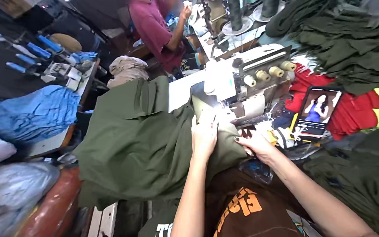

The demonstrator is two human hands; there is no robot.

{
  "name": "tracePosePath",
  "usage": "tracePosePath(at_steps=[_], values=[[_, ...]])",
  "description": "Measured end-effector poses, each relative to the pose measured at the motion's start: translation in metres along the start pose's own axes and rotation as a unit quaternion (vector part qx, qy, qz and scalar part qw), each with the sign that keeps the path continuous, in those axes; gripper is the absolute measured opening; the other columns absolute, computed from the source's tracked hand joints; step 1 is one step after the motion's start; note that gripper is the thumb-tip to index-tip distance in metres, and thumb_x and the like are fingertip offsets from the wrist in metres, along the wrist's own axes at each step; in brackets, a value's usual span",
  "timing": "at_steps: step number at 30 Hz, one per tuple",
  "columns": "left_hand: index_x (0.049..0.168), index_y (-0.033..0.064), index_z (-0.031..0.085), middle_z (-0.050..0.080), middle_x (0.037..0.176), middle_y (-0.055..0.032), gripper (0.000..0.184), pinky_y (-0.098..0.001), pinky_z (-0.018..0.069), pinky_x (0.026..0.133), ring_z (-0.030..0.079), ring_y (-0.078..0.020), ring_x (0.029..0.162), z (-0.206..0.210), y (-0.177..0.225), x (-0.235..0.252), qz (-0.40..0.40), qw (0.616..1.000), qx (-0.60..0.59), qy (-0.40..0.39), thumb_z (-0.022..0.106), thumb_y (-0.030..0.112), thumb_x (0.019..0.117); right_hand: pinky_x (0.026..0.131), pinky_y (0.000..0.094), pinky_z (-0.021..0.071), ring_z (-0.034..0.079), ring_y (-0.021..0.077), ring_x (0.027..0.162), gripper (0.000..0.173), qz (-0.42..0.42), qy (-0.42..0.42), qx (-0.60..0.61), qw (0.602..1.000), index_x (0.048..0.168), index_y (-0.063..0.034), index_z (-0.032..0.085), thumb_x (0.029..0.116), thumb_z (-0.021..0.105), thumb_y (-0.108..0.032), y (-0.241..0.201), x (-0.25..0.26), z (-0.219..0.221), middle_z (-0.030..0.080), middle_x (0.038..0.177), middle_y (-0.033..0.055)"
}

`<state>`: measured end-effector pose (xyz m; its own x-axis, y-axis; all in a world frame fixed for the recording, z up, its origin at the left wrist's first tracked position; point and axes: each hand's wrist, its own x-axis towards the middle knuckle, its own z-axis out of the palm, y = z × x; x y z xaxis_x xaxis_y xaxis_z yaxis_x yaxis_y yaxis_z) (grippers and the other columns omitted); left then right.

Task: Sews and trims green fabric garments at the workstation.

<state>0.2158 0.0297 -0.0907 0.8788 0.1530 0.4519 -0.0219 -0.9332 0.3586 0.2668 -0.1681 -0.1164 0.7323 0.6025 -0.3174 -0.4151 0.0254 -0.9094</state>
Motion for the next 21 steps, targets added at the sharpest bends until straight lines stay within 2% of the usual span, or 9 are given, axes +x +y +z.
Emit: tracePosePath(at_steps=[4,8,11,13,15,16,18,19,21], values=[[0.14,0.012,0.064,0.06,0.146,-0.0079,0.039,-0.0574,0.0246,0.123,0.049,-0.0248,0.143,0.004,-0.012,0.037,0.0,0.997,0.019,-0.079,0.045,0.027,0.1084,0.041,0.0159,0.0425,0.046,0.0018,0.042,0.013,-0.034,0.053,0.027,0.998,0.102,-0.0043,0.061,0.0933,0.071,-0.006,-0.012,0.013,0.002,0.056,0.065,-0.0036],[0.141,0.0144,0.063,0.057,0.149,-0.0039,0.041,-0.0542,0.0222,0.125,0.047,-0.0197,0.144,0.005,-0.021,0.049,-0.017,0.995,-0.015,-0.098,0.048,0.033,0.1081,0.042,0.0168,0.0442,0.048,0.0028,0.044,0.021,-0.088,0.077,0.007,0.993,0.107,-0.0026,0.064,0.089,0.075,-0.004,-0.009,0.016,-0.002,0.059,0.071,-0.0026],[0.123,0.0153,0.07,0.064,0.138,-0.0001,0.037,-0.0559,0.0211,0.125,0.05,-0.0158,0.138,0.002,-0.031,0.04,0.008,0.991,-0.104,-0.08,0.066,0.041,0.0965,0.042,0.018,0.0437,0.05,0.0042,0.048,0.032,-0.154,0.057,-0.019,0.986,0.117,-0.0049,0.058,0.0883,0.073,-0.003,-0.001,0.013,-0.007,0.062,0.075,-0.0017],[0.112,0.0156,0.074,0.064,0.135,-0.0001,0.039,-0.0592,0.0201,0.125,0.05,-0.0177,0.138,-0.001,-0.032,0.03,0.026,0.99,-0.112,-0.081,0.074,0.047,0.0891,0.044,0.0177,0.0444,0.052,0.0038,0.051,0.034,-0.199,0.042,-0.033,0.979,0.121,-0.0057,0.059,0.0892,0.071,-0.005,0.002,0.012,-0.01,0.063,0.081,-0.001],[0.098,0.0111,0.075,0.066,0.124,-0.009,0.032,-0.0612,0.0306,0.115,0.055,-0.0276,0.128,-0.005,-0.025,0.02,0.085,0.99,-0.09,-0.062,0.076,0.042,0.0885,0.047,0.0169,0.0451,0.053,0.003,0.056,0.035,-0.231,0.025,-0.04,0.972,0.124,-0.0058,0.06,0.0904,0.07,-0.004,0.004,0.011,-0.013,0.065,0.089,0.0008],[0.094,0.0099,0.074,0.069,0.111,-0.0098,0.027,-0.0596,0.0364,0.11,0.061,-0.0275,0.116,-0.009,-0.017,0.016,0.111,0.989,-0.081,-0.058,0.075,0.037,0.0887,0.048,0.0165,0.0452,0.053,0.0024,0.058,0.039,-0.234,0.015,-0.046,0.971,0.129,-0.007,0.059,0.0913,0.068,-0.003,0.004,0.01,-0.013,0.065,0.093,0.0013],[0.093,0.0068,0.072,0.073,0.092,-0.007,0.026,-0.0471,0.0487,0.095,0.067,-0.0194,0.093,-0.024,0.0,0.012,0.128,0.98,-0.11,-0.105,0.073,0.033,0.0891,0.054,0.0163,0.0471,0.055,0.0011,0.065,0.046,-0.248,-0.018,-0.069,0.966,0.138,-0.0067,0.056,0.0928,0.062,-0.001,0.002,0.009,-0.014,0.065,0.102,0.0018],[0.096,0.0054,0.071,0.072,0.09,-0.0066,0.03,-0.0406,0.0519,0.089,0.066,-0.0163,0.089,-0.034,0.007,0.013,0.128,0.968,-0.147,-0.16,0.073,0.035,0.0917,0.06,0.0171,0.0498,0.059,0.0009,0.072,0.045,-0.259,-0.037,-0.083,0.962,0.137,-0.0046,0.057,0.0931,0.059,0.001,0.001,0.009,-0.015,0.067,0.109,0.0028],[0.099,0.0056,0.071,0.07,0.089,-0.0029,0.03,-0.0289,0.0537,0.081,0.064,-0.0075,0.085,-0.047,0.016,0.019,0.127,0.937,-0.224,-0.238,0.071,0.035,0.0953,0.08,0.0198,0.0555,0.065,0.0015,0.093,0.034,-0.275,-0.074,-0.124,0.951,0.127,-0.0012,0.065,0.0936,0.058,0.002,-0.001,0.007,-0.019,0.069,0.12,0.0043]])
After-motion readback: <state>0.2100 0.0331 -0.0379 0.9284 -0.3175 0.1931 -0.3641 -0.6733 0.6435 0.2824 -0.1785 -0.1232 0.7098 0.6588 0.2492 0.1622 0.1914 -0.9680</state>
